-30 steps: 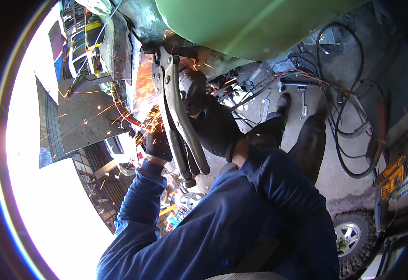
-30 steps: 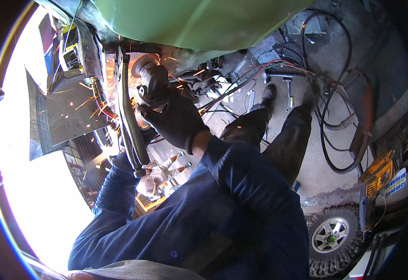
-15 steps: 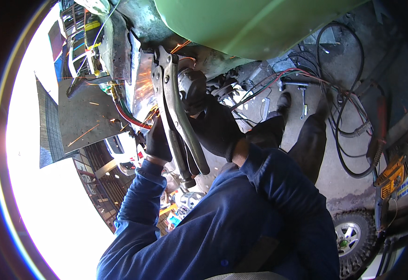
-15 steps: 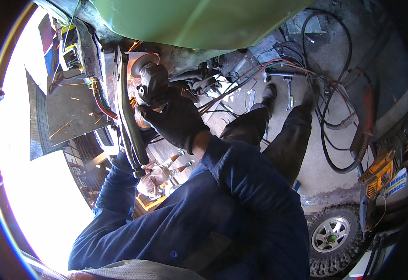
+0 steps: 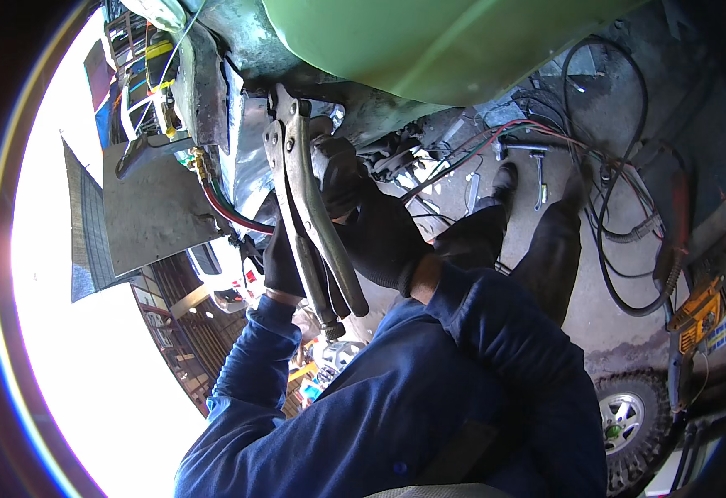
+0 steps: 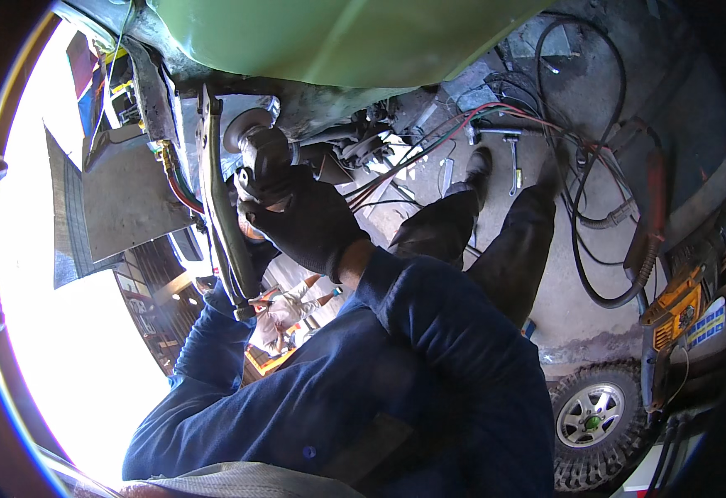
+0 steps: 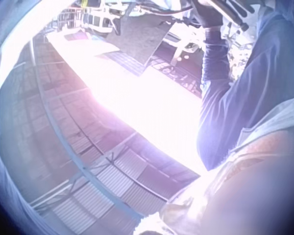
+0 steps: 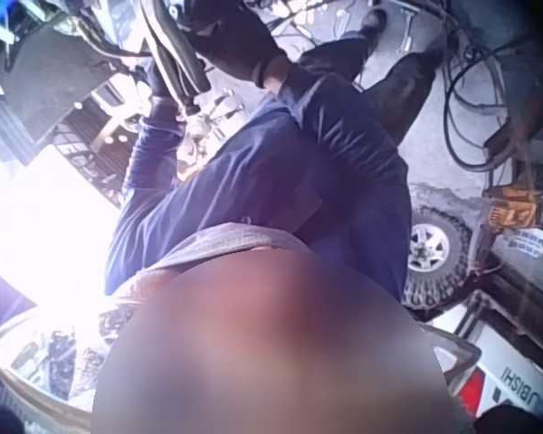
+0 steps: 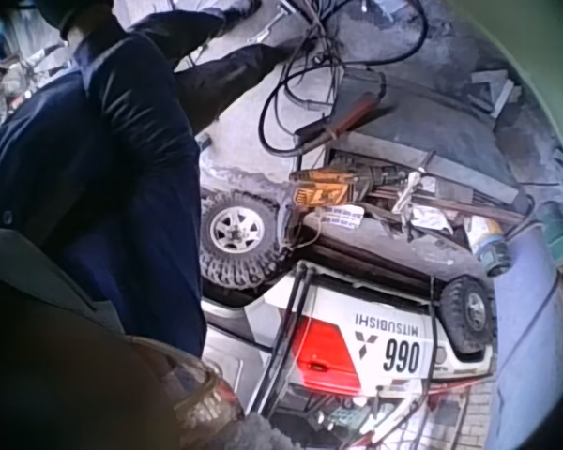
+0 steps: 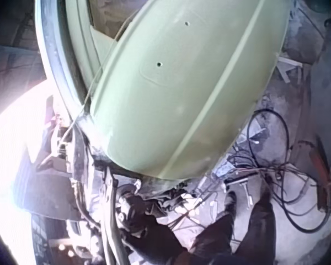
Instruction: The person works under the hood of a green car, welding a metal frame section and then grinding the welds with an angle grinder. They briefly pour liquid from a plastic bottle onto the area before continuing to grind.
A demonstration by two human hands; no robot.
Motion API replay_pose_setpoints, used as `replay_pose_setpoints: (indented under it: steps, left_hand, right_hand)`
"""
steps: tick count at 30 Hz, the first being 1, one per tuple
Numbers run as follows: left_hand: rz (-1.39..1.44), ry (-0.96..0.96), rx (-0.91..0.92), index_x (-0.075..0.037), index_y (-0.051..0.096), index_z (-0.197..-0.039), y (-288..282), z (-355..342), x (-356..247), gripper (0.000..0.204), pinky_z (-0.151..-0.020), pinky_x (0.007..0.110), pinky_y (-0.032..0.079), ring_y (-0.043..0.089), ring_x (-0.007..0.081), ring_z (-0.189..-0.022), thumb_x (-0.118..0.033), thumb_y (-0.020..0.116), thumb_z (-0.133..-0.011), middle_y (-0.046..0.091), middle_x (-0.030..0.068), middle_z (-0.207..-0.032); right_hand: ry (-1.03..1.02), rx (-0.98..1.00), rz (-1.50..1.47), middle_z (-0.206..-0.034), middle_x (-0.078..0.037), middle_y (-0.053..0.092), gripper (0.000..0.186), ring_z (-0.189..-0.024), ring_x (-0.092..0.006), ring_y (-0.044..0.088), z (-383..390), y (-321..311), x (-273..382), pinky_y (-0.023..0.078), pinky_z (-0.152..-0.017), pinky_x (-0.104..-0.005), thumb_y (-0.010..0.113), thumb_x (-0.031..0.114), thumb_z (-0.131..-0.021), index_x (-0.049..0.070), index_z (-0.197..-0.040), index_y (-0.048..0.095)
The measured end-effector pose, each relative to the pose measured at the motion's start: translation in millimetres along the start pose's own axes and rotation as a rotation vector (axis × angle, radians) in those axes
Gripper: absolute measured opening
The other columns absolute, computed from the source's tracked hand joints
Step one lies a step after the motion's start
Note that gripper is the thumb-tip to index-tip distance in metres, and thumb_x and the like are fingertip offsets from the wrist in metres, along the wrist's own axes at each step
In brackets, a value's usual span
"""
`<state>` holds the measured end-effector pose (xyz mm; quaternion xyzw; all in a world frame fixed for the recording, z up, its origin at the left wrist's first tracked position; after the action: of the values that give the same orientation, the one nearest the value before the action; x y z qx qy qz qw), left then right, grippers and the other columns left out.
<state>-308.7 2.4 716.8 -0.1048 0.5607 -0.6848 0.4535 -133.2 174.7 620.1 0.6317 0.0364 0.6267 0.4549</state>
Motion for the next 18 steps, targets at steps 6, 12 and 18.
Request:
replay_pose_setpoints:
  steps: [6,12,18]
  left_hand:
    - [-0.001,0.000,-0.006,-0.004,0.064,-0.129,-1.0,-3.3,-1.1,0.050,-0.086,0.050,0.057,0.072,0.0408,-0.097,-0.024,0.079,-0.086,0.071,0.0175,-0.106]
    - [-0.010,-0.002,0.000,-0.004,0.064,-0.129,-1.6,-5.3,-3.8,0.050,-0.085,0.050,0.058,0.072,0.0408,-0.097,-0.024,0.079,-0.086,0.071,0.0175,-0.106]
    - [-0.006,-0.011,0.002,-0.004,0.064,-0.129,-2.7,-5.9,-4.5,0.051,-0.085,0.050,0.058,0.072,0.0409,-0.096,-0.025,0.080,-0.085,0.071,0.0175,-0.105]
  right_hand:
    - [-0.040,-0.068,0.069,-0.112,-0.017,0.074,0.072,-0.107,-0.0331,0.074,-9.5,1.2,-11.6,0.058,-0.094,-0.0439,0.076,0.060,-0.093,0.000,-0.129,0.057]
    - [-0.029,-0.067,0.031,-0.113,-0.017,0.074,0.070,-0.110,-0.0332,0.073,-8.3,-2.7,-8.3,0.058,-0.096,-0.0435,0.076,0.060,-0.093,-0.001,-0.125,0.060]
    - [0.024,-0.059,-0.028,-0.113,-0.015,0.075,0.060,-0.111,-0.0304,0.073,-5.9,-5.1,-2.5,0.057,-0.098,-0.0420,0.078,0.054,-0.093,0.002,-0.121,0.065]
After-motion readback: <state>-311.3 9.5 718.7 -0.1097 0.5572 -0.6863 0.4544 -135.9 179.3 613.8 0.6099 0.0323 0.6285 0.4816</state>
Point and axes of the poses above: each hand's wrist, its own z-axis away from the middle knuckle, its own y-axis out of the palm, x = y × z, the point moved 5 cm from there along -z, towards the middle knuckle
